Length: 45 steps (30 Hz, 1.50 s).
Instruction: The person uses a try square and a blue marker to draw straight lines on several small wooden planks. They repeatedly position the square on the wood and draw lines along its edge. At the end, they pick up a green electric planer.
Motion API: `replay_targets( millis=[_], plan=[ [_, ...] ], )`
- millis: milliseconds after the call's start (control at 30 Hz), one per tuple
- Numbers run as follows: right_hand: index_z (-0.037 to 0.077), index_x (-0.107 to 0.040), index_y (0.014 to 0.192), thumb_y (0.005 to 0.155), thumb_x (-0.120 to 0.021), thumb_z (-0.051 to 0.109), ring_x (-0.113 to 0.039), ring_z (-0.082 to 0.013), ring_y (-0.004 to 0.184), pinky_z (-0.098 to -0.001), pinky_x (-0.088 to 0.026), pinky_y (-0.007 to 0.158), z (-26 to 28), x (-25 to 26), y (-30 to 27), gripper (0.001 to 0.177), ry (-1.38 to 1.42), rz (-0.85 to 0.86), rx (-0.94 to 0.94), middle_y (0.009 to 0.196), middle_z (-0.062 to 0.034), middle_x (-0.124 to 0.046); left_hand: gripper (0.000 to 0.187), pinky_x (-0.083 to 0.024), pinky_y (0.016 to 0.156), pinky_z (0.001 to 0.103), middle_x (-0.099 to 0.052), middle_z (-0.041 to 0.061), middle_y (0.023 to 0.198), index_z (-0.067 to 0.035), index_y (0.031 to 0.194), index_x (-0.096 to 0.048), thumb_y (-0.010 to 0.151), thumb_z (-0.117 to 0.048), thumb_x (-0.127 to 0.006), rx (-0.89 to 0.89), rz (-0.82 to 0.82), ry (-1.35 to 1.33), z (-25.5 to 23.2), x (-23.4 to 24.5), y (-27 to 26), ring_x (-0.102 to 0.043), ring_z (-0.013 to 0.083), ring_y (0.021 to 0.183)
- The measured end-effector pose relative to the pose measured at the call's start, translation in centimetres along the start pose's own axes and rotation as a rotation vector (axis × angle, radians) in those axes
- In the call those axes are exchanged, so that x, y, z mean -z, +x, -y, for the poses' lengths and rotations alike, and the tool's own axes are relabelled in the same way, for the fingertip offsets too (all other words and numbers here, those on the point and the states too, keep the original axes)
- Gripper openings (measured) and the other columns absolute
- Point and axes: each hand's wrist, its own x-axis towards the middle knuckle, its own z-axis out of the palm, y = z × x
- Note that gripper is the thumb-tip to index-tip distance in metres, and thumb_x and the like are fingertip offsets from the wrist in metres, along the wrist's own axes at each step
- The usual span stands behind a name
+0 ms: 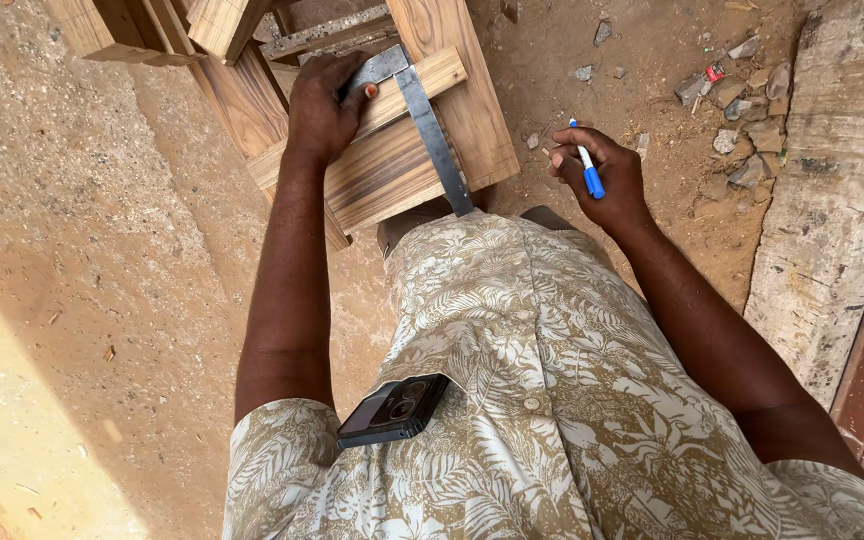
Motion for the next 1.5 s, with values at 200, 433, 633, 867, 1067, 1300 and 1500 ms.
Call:
replay_targets(
  millis=[200, 433, 633, 867, 1067, 1300, 1500],
  plan=[
    [-0.001, -0.066, 0.128, 0.106, -0.067, 0.015, -0.075, -0.0146, 0.095, -0.0318, -0.064, 0.084, -0.4, 0.2, 0.4, 0.027, 0.036, -0.008, 0.004, 0.103, -0.0111, -0.074, 0.047, -0.053, 0.098, 0.044, -0.065, 0.022, 0.127, -0.005, 0.134, -0.07, 0.093, -0.022, -0.084, 0.012, -0.036, 0.02, 0.2, 0.9, -0.9, -0.063, 0.0357, 0.116],
    [-0.002, -0.064, 0.13, 0.106, -0.065, 0.023, -0.075, -0.0167, 0.095, -0.0331, -0.064, 0.083, 2.4, -2.4, 4.3, 0.034, 0.042, 0.023, -0.006, 0.105, -0.0128, -0.074, 0.042, -0.055, 0.09, 0.045, -0.074, 0.015, 0.113, -0.003, 0.13, -0.072, 0.095, -0.024, -0.082, -0.065, -0.018, 0.076, -1.2, 0.3, 0.2, -0.067, 0.0317, 0.101],
    [-0.003, -0.059, 0.141, 0.111, -0.044, 0.048, -0.075, -0.0202, 0.105, -0.0368, -0.062, 0.095, 5.1, -5.2, 7.0, 0.061, 0.343, 0.001, -0.048, 0.114, -0.0151, -0.074, 0.04, -0.053, 0.089, 0.046, -0.073, 0.015, 0.114, -0.005, 0.13, -0.072, 0.098, -0.027, -0.079, -0.091, 0.0, 0.039, -2.2, -0.1, 1.5, -0.067, 0.0313, 0.101],
    [-0.008, -0.066, 0.125, 0.115, -0.056, 0.027, -0.075, -0.0264, 0.103, -0.0383, -0.061, 0.096, 7.6, -6.9, 10.2, 0.038, -0.023, -0.054, 0.075, 0.111, -0.0185, -0.074, 0.041, -0.053, 0.083, 0.043, -0.065, 0.011, 0.106, -0.004, 0.133, -0.069, 0.098, -0.024, -0.077, -0.124, 0.068, -0.009, -2.4, 0.6, 3.2, -0.064, 0.0284, 0.094],
    [-0.006, -0.064, 0.125, 0.111, -0.059, 0.02, -0.074, -0.0222, 0.095, -0.0334, -0.061, 0.087, 8.3, -7.5, 12.4, 0.03, -0.1, -0.034, 0.023, 0.113, -0.0186, -0.074, 0.04, -0.053, 0.077, 0.04, -0.065, 0.012, 0.104, -0.002, 0.132, -0.069, 0.099, -0.024, -0.077, -0.126, 0.163, -0.049, -2.0, 1.1, 4.7, -0.063, 0.0262, 0.089],
    [-0.004, -0.064, 0.122, 0.11, -0.061, 0.018, -0.073, -0.0197, 0.086, -0.0311, -0.06, 0.075, 6.9, -7.8, 13.6, 0.025, -0.088, -0.021, 0.073, 0.11, -0.0208, -0.073, 0.038, -0.056, 0.086, 0.039, -0.066, 0.01, 0.104, -0.003, 0.124, -0.072, 0.096, -0.028, -0.081, -0.151, 0.122, -0.04, -1.4, 1.0, 5.2, -0.067, 0.0223, 0.095],
    [-0.004, -0.064, 0.121, 0.11, -0.06, 0.018, -0.071, -0.0199, 0.087, -0.0293, -0.059, 0.072, 6.8, -7.7, 13.6, 0.025, -0.111, 0.002, 0.048, 0.109, -0.0212, -0.073, 0.041, -0.056, 0.081, 0.034, -0.068, 0.009, 0.102, -0.003, 0.125, -0.073, 0.095, -0.03, -0.084, -0.126, 0.136, -0.049, -1.5, 0.8, 5.1, -0.067, 0.0192, 0.091]
  ],
)
